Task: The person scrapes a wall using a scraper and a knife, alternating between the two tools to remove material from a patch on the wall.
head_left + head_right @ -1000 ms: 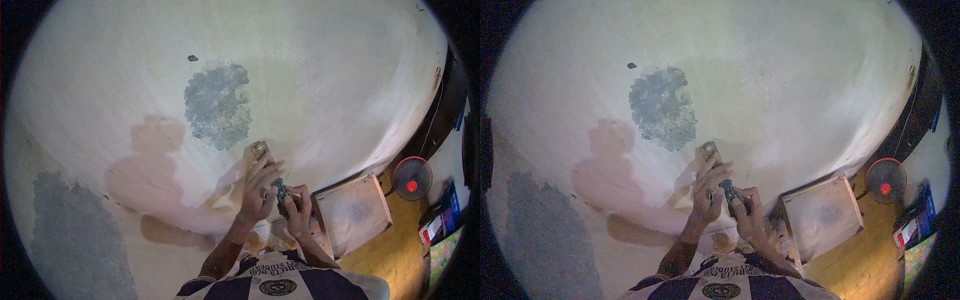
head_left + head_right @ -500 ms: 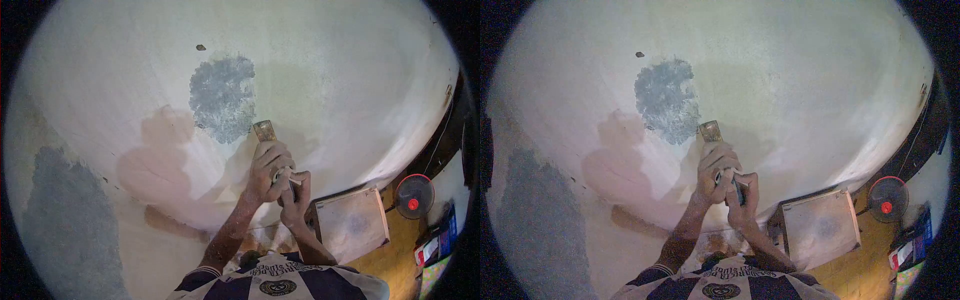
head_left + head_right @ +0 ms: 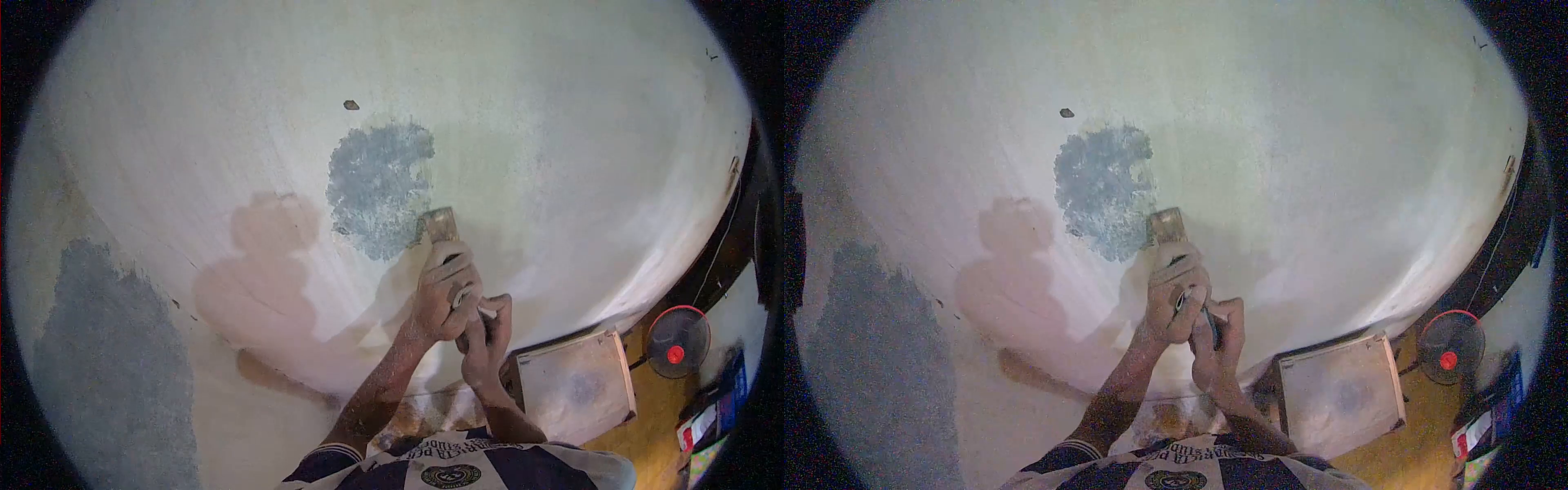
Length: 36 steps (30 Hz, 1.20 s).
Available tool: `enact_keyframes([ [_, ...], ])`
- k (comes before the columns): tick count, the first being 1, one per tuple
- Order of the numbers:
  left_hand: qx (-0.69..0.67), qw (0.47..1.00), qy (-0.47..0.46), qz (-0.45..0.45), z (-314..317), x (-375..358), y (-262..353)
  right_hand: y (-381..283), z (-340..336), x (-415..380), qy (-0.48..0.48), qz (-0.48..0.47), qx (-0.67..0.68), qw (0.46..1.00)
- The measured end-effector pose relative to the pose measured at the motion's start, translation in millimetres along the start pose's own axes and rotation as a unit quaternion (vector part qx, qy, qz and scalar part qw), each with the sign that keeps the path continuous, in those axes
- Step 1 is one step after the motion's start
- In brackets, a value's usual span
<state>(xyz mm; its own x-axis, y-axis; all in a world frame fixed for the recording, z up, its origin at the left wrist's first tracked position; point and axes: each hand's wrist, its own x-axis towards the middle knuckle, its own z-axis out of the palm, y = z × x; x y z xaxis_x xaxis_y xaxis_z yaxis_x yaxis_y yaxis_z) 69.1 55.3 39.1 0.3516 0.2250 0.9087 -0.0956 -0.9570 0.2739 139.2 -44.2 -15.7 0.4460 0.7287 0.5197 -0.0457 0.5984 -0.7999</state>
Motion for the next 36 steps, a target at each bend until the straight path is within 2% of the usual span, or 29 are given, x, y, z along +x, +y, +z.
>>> enact_keyframes([
  [2,0.006,1.0,0.019,0.009,5,-3,-3,2,0,2,0.004,0.002,-0.001,1.0],
  [5,-0.015,1.0,-0.009,0.0,-5,20,2,-10,3,10,0.01,0.013,0.012,1.0],
  [10,-0.104,0.99,0.055,-0.074,12,-3,-3,-2,0,-5,0.016,0.044,0.024,0.999],
  [12,-0.096,0.993,0.041,-0.056,9,0,-3,-16,10,3,0.025,0.047,0.047,0.997],
  [14,-0.047,0.999,-0.015,0.021,-8,21,-4,-18,13,5,0.023,0.05,0.056,0.997],
  [16,-0.129,0.987,-0.004,-0.1,1,-7,2,-12,8,-9,0.012,0.061,0.049,0.997],
  [18,-0.135,0.986,-0.001,-0.097,2,-7,4,-14,5,-5,0.009,0.056,0.058,0.997],
  [20,-0.059,0.998,-0.016,0.021,-4,4,2,-19,7,-13,0.02,0.057,0.068,0.996],
  [22,-0.133,0.985,-0.009,-0.108,-2,-2,7,-25,17,-13,0.033,0.041,0.083,0.995],
  [24,-0.136,0.979,-0.004,-0.149,-1,-16,10,-10,7,-20,0.018,0.087,0.068,0.994],
  [26,-0.073,0.994,0.014,-0.081,4,-20,0,-7,2,-17,0.009,0.085,0.056,0.995],
  [29,-0.066,0.997,0.002,-0.039,-3,-6,8,-10,8,-13,0.019,0.056,0.056,0.997],
  [31,-0.096,0.986,0.01,-0.133,3,-23,9,-13,10,-19,0.03,0.073,0.059,0.995],
  [33,-0.081,0.99,0.014,-0.116,4,-23,5,-12,9,-17,0.035,0.083,0.037,0.995],
  [35,-0.021,1.0,0.006,-0.002,-1,-12,-2,-7,8,-16,0.037,0.077,0.032,0.996],
  [36,-0.026,0.999,0.011,-0.014,1,-14,-4,-3,8,-16,0.037,0.068,0.039,0.996],
])
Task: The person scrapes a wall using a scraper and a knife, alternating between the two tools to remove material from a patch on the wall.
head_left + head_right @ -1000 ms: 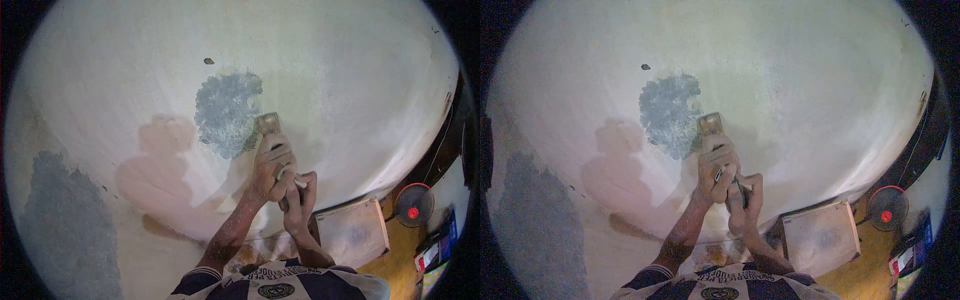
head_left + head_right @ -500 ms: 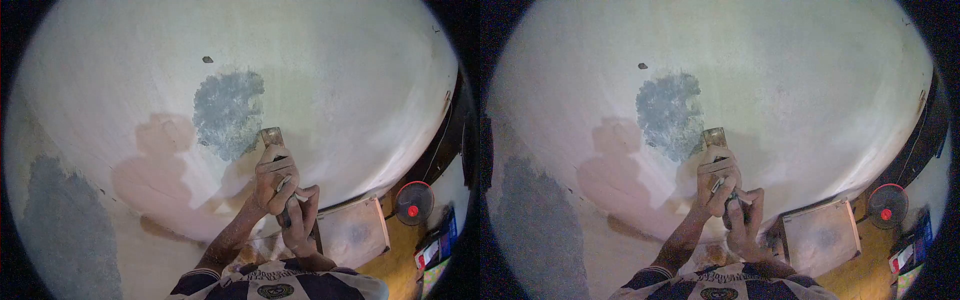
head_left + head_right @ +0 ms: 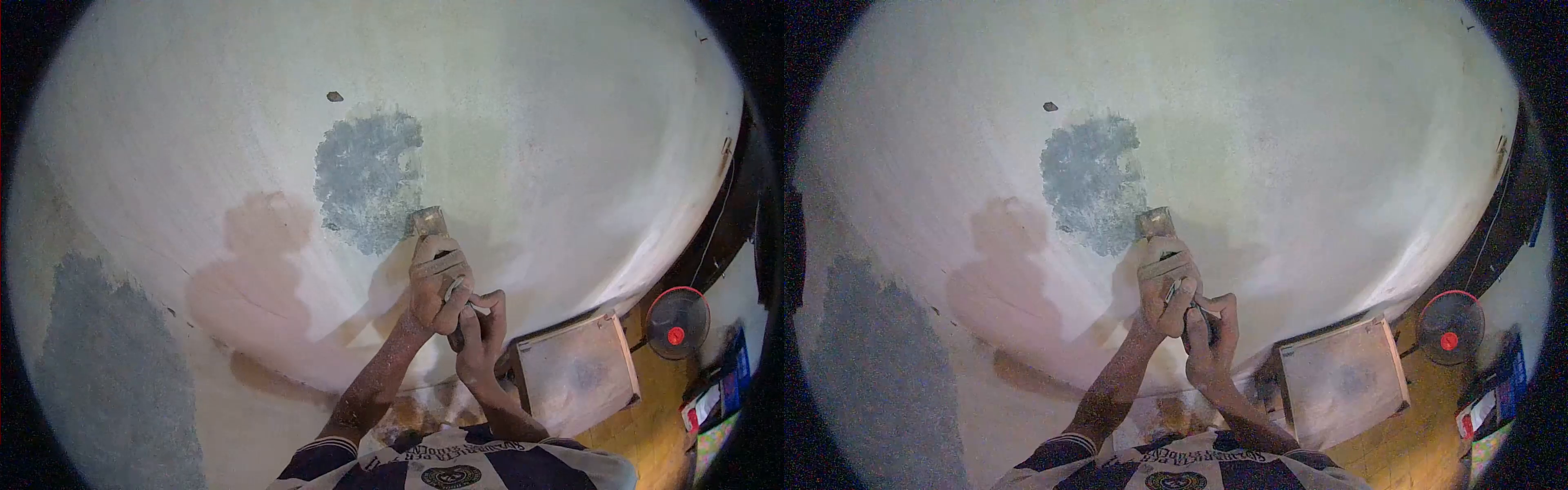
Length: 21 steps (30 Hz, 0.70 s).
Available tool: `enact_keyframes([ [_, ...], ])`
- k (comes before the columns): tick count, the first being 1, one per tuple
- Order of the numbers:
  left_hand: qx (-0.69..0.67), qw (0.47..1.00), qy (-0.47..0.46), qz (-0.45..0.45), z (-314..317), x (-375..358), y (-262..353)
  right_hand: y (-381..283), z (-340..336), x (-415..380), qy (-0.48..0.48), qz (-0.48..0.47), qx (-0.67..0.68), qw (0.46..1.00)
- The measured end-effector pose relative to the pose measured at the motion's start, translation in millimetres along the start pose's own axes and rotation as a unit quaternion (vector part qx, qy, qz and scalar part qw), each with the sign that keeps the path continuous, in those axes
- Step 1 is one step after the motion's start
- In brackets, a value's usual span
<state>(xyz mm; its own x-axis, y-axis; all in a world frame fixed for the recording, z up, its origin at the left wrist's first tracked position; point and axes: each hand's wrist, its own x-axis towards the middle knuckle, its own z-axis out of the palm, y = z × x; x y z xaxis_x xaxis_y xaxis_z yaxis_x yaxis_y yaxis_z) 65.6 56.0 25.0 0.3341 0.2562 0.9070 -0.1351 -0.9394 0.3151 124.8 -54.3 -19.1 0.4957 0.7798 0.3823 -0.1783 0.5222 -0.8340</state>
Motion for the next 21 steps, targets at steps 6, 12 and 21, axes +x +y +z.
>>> enact_keyframes([
  [6,-0.052,0.997,0.016,-0.047,1,-8,4,10,0,-4,-0.002,-0.005,0.031,1.0],
  [12,-0.022,0.999,0.022,-0.023,3,-3,-11,-1,3,15,-0.006,-0.042,0.008,0.999],
  [21,-0.063,0.997,-0.004,-0.041,1,-9,-9,3,1,6,-0.008,-0.014,0.023,1.0],
])
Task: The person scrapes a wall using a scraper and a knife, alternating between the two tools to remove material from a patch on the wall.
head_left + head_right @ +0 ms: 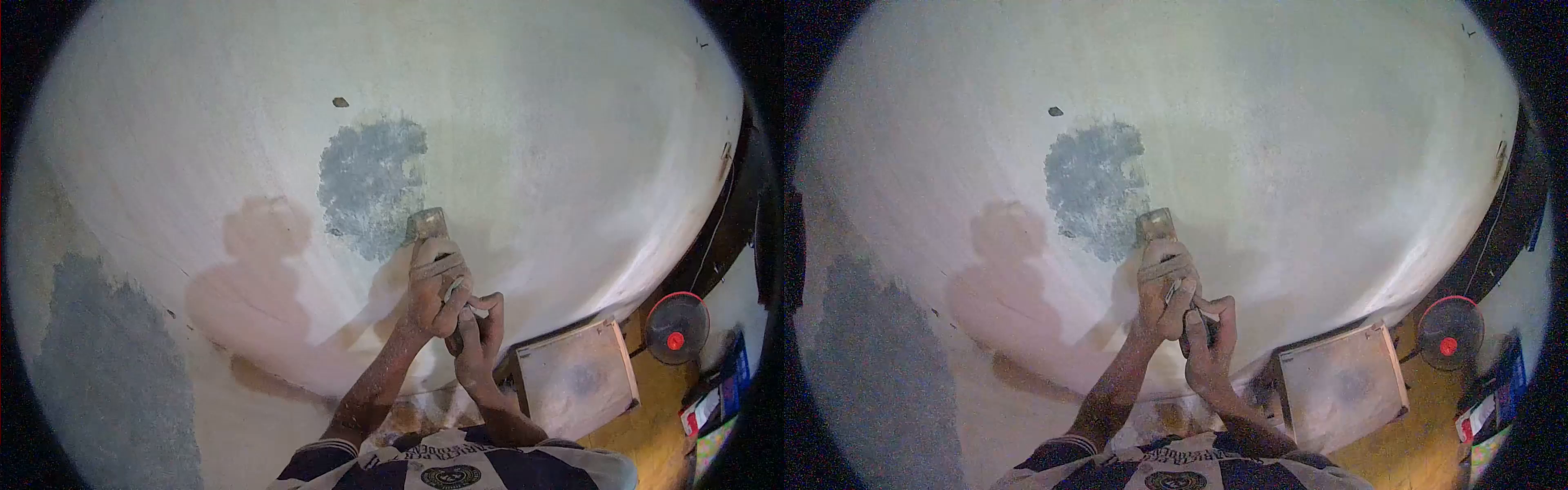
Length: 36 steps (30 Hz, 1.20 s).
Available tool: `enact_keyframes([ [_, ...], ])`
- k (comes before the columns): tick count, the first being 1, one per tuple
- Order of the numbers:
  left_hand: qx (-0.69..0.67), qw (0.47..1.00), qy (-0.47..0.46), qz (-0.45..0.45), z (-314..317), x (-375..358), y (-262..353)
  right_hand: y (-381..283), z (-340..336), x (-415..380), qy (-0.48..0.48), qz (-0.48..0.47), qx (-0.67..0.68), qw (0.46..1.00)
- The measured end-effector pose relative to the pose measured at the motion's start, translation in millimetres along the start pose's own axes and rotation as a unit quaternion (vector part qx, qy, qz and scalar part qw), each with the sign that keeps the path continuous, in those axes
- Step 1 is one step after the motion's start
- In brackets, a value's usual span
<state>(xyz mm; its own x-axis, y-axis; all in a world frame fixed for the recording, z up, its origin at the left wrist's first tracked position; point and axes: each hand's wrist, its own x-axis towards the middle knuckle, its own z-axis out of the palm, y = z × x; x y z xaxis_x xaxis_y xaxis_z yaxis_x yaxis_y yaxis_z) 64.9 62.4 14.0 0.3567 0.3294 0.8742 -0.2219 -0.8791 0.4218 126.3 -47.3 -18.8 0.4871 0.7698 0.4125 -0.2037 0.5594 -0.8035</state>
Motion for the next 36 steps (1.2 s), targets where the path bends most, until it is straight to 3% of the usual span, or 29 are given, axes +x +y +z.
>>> enact_keyframes([
  [3,0.014,1.0,0.028,0.004,2,-7,0,4,-3,-6,0.0,0.016,-0.01,1.0],
  [6,-0.017,0.996,0.073,-0.054,8,-1,10,-2,1,-2,0.007,0.005,-0.023,1.0],
  [7,-0.032,0.995,0.056,-0.072,5,4,12,-10,4,2,0.006,0.002,-0.026,1.0],
  [10,0.017,0.999,0.022,0.034,-3,-1,-8,-11,5,-5,-0.004,0.016,-0.014,1.0],
  [13,-0.046,0.998,0.014,-0.033,5,-13,-1,-9,-1,-10,-0.009,0.016,-0.018,1.0],
  [16,-0.031,0.999,-0.012,0.02,-5,-3,-9,-14,10,-6,-0.007,0.004,-0.02,1.0],
  [19,-0.059,0.997,0.038,-0.037,4,-18,-11,-4,3,-9,-0.012,0.007,-0.044,0.999],
  [25,-0.055,0.996,0.029,-0.057,-1,-3,-1,-4,4,-7,-0.013,-0.035,-0.047,0.998],
  [28,-0.072,0.994,0.032,-0.07,3,-14,-3,-10,7,-3,-0.005,0.006,-0.039,0.999],
  [36,-0.036,0.995,0.052,-0.075,3,-24,-8,-5,7,-2,-0.017,-0.017,-0.058,0.998],
])
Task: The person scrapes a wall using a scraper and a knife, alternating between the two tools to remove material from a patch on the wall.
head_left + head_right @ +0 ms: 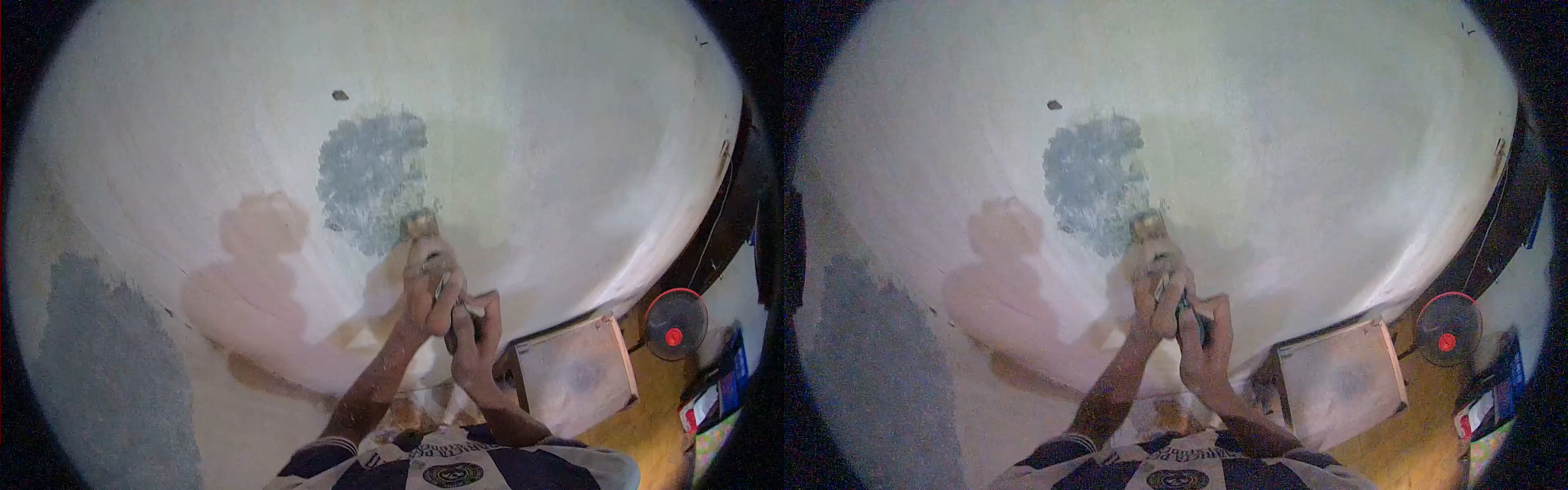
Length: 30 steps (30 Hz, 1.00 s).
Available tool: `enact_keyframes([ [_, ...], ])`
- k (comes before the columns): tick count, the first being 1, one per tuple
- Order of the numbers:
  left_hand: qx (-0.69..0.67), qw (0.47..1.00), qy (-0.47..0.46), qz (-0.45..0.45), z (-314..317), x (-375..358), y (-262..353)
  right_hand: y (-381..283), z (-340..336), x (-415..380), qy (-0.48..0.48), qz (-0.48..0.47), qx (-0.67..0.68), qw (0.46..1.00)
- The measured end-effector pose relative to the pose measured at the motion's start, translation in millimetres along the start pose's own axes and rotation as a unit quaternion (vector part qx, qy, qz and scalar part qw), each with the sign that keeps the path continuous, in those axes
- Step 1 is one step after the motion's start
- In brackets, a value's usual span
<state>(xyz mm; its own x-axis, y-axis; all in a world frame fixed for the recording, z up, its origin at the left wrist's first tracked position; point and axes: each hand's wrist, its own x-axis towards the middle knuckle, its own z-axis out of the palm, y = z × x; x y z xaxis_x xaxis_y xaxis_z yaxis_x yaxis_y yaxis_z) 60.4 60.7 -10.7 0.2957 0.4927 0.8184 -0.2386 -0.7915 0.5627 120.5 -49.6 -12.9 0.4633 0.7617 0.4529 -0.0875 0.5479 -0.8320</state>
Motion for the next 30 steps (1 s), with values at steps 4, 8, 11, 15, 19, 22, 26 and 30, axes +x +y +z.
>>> enact_keyframes([
  [4,-0.032,0.999,0.0,-0.031,-4,15,21,-4,7,-4,0.02,-0.002,0.013,1.0],
  [8,0.005,1.0,-0.004,0.016,-3,23,16,5,2,-5,0.017,-0.005,0.0,1.0],
  [11,0.02,0.999,0.022,0.03,1,22,20,-5,5,5,0.011,0.002,0.017,1.0],
  [15,-0.037,0.998,0.033,-0.044,5,14,21,-5,6,6,0.016,0.003,-0.006,1.0],
  [19,0.001,0.998,-0.023,-0.056,-6,29,38,-22,6,1,0.005,0.044,0.037,0.998],
  [22,0.021,0.999,-0.017,-0.03,-3,16,22,-14,3,-5,0.013,0.062,0.047,0.997],
  [26,-0.002,0.999,-0.012,-0.033,-1,10,18,-23,6,-4,0.013,0.064,0.041,0.997],
  [30,-0.028,0.999,-0.001,-0.02,-2,12,15,-13,5,7,-0.001,0.041,0.021,0.999],
])
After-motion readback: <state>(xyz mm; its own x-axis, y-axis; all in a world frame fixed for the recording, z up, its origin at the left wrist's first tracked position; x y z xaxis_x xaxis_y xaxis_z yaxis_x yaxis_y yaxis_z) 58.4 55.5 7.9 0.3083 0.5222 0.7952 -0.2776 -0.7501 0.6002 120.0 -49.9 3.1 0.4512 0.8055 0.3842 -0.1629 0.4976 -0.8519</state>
